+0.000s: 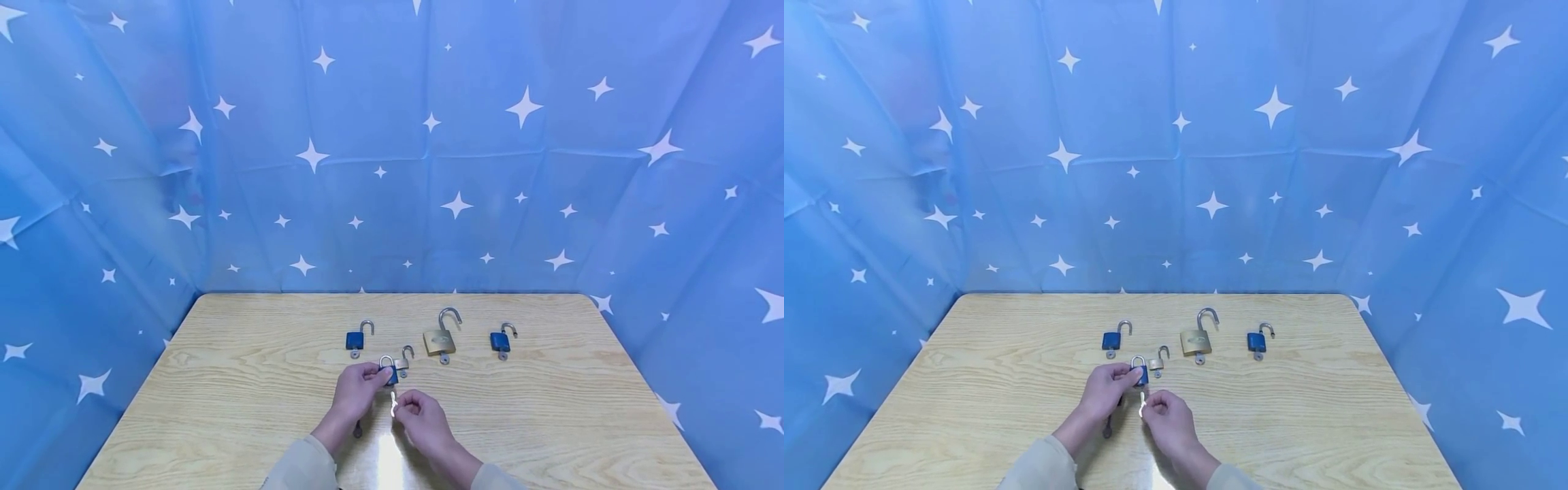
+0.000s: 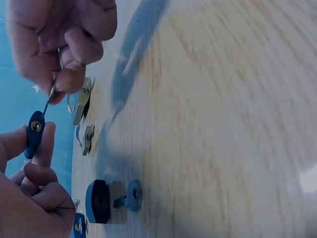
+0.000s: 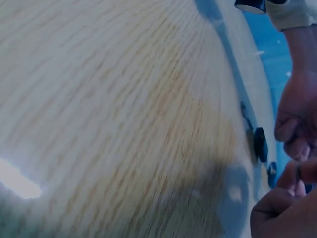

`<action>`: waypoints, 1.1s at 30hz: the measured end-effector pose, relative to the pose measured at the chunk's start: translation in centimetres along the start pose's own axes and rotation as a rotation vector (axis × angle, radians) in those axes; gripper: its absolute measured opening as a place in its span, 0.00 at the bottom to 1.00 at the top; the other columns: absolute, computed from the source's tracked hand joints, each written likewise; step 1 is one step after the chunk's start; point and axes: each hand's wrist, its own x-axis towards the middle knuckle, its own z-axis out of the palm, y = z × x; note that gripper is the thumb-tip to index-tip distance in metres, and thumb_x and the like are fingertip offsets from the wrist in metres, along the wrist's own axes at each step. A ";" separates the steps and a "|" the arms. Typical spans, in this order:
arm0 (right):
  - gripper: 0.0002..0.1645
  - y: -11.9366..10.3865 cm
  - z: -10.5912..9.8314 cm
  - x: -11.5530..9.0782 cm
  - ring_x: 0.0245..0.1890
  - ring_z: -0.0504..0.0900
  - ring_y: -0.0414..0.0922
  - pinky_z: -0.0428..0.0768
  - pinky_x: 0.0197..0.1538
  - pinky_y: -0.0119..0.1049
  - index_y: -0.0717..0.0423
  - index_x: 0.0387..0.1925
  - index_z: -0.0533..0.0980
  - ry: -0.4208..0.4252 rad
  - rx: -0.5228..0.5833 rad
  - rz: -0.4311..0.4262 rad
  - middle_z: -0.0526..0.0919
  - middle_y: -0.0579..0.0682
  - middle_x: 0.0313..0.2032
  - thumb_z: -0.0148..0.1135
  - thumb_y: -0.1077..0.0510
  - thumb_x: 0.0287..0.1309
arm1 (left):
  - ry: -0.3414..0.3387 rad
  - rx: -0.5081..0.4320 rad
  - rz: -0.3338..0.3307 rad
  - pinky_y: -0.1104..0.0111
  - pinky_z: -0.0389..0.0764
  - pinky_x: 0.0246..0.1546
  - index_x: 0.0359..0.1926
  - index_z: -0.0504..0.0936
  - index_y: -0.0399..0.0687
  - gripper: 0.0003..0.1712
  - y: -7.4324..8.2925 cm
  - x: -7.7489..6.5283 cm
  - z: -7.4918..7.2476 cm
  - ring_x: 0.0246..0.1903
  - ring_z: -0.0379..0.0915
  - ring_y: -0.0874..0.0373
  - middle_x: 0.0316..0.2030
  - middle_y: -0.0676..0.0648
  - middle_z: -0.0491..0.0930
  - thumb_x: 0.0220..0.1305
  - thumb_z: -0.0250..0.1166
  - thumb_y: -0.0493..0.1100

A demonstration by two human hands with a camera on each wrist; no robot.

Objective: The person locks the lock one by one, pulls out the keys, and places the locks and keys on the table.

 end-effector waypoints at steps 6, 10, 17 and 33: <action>0.09 0.0 -0.4 -0.3 0.23 0.69 0.39 0.69 0.25 0.28 0.63 0.36 0.75 -0.031 -0.069 -0.024 0.73 0.44 0.25 0.61 0.60 0.56 | 0.042 0.057 0.006 0.69 0.70 0.22 0.38 0.84 0.47 0.16 0.3 0.1 -0.6 0.20 0.68 0.61 0.26 0.47 0.82 0.58 0.67 0.54; 0.08 -0.2 -0.6 -0.3 0.21 0.69 0.38 0.69 0.23 0.28 0.61 0.35 0.76 -0.040 -0.103 -0.028 0.74 0.44 0.24 0.62 0.59 0.56 | 0.088 0.142 0.027 0.66 0.72 0.27 0.36 0.84 0.50 0.16 0.6 0.2 -1.1 0.25 0.71 0.60 0.26 0.51 0.80 0.56 0.68 0.56; 0.07 -0.4 -1.3 -0.4 0.17 0.68 0.38 0.68 0.21 0.30 0.59 0.29 0.77 -0.069 -0.194 -0.054 0.72 0.42 0.20 0.65 0.59 0.52 | 0.076 0.280 0.047 0.66 0.66 0.20 0.30 0.83 0.54 0.13 0.6 -0.2 -1.4 0.18 0.69 0.59 0.20 0.54 0.77 0.56 0.68 0.57; 0.10 0.2 -1.9 -0.8 0.16 0.69 0.38 0.69 0.22 0.33 0.55 0.22 0.76 -0.126 -0.355 -0.083 0.72 0.40 0.15 0.66 0.55 0.51 | 0.126 0.576 0.083 0.65 0.63 0.17 0.13 0.74 0.58 0.19 0.2 -0.6 0.8 0.14 0.64 0.60 0.09 0.58 0.68 0.51 0.70 0.55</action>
